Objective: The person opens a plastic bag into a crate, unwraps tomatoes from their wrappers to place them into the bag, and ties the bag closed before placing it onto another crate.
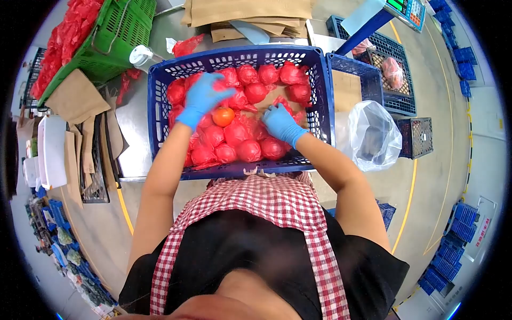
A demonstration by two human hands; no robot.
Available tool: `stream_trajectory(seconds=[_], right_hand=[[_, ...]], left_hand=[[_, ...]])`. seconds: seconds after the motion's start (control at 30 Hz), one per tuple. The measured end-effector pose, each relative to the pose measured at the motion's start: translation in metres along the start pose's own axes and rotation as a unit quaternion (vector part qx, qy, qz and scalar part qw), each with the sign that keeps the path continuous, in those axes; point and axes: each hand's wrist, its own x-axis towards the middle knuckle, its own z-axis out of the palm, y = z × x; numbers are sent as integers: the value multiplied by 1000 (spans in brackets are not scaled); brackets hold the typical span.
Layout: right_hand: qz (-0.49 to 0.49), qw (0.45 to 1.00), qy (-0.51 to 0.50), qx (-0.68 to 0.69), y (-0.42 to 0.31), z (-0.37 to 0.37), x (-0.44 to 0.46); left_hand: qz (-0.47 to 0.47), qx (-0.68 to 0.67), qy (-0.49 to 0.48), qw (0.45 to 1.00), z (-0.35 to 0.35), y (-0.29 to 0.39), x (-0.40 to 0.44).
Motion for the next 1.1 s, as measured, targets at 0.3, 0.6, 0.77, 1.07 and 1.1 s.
stream_trajectory(seconds=[0.3,0.6,0.77,1.07,1.1], right_hand=[[415,736,346,407,65,-39,39],[150,934,224,234,10,0,46],[24,993,96,60,-6,-14,39],[298,832,317,346,35,-64,78],[285,842,340,308,46,-63,78]], left_hand=[[156,298,2,942,106,-7,-10],[-176,-365,92,910,45,-46,-5],[-81,-306,181,931,1,-52,28],[70,221,18,973,56,-23,36],[129,210,40,968,67,-34,34]])
